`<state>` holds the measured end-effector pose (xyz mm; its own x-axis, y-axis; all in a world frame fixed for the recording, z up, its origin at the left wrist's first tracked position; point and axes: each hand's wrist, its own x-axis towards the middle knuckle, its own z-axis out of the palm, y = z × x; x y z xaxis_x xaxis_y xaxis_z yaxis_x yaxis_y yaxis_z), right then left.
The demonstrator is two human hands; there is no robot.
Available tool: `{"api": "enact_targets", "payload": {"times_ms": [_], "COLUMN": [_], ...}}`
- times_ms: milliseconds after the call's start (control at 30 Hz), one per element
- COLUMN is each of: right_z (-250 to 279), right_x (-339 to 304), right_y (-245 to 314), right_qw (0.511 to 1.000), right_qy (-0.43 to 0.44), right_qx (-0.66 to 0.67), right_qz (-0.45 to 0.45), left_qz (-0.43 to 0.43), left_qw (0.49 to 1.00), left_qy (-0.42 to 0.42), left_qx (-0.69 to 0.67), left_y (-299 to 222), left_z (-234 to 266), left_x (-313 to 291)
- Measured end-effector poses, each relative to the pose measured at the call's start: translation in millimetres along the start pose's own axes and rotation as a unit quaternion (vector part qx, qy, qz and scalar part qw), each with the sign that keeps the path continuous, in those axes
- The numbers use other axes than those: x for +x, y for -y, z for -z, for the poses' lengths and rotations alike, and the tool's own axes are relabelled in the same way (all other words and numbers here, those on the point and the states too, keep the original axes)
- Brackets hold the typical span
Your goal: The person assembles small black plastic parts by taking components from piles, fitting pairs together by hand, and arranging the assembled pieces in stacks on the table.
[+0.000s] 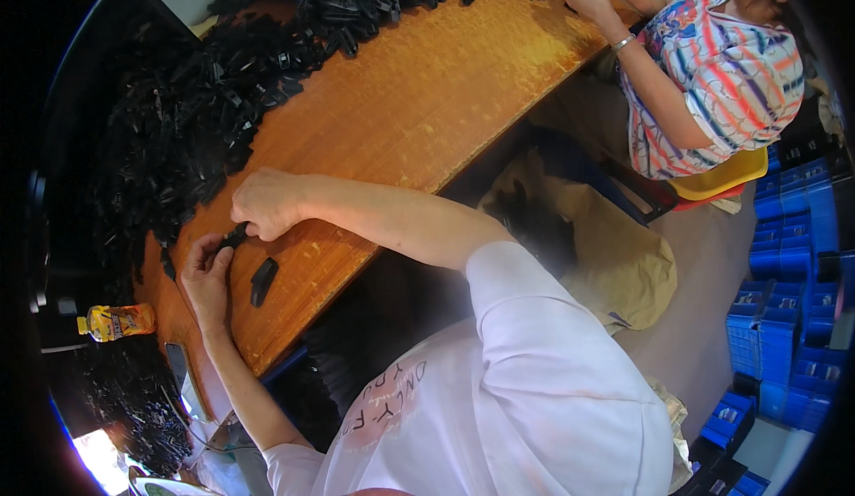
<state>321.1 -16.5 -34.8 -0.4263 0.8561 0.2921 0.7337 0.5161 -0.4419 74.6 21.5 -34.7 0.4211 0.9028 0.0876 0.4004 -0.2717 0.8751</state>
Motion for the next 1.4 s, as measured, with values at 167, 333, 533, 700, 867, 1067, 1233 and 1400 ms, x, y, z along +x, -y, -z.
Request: {"api": "enact_targets", "payload": {"times_ms": [167, 333, 533, 700, 867, 1067, 1233, 1400], "right_z": [-13.7, -5.4, -17.5, -27.1, -12.5, -6.9, -10.7, -7.6], "right_x": [7.7, -1.6, 11.2, 19.9, 11.1, 20.2, 18.4, 14.5], "right_y": [3.3, -12.3, 4.4, 8.3, 5.5, -50.2, -41.6, -27.6], "right_qw": [0.998, 0.995, 0.991, 0.984, 0.981, 0.959, 0.960, 0.948], "right_qy": [-0.020, -0.080, -0.100, -0.124, -0.113, -0.227, -0.217, -0.210], "right_qx": [0.057, 0.044, 0.041, 0.024, 0.157, -0.150, -0.162, -0.221], "right_qz": [0.034, 0.048, 0.079, 0.127, 0.003, -0.079, -0.066, 0.088], "left_qz": [0.005, -0.070, -0.047, -0.054, 0.020, -0.019, 0.029, 0.050], "left_qw": [1.000, 0.997, 0.997, 0.998, 0.990, 0.871, 0.882, 0.907], "left_qy": [-0.017, -0.001, -0.025, -0.004, 0.062, -0.377, -0.344, -0.334], "left_qx": [0.006, 0.042, 0.048, 0.024, -0.125, 0.314, 0.322, 0.250], "left_y": [8.1, -5.1, -10.7, -11.2, -6.5, 49.3, 67.8, 62.2], "left_z": [10.1, -5.3, 2.7, 5.2, 36.3, 67.2, 62.8, 65.7], "left_x": [-8.0, 8.1, -2.5, -3.0, -23.9, 7.4, 9.9, 16.7]}}
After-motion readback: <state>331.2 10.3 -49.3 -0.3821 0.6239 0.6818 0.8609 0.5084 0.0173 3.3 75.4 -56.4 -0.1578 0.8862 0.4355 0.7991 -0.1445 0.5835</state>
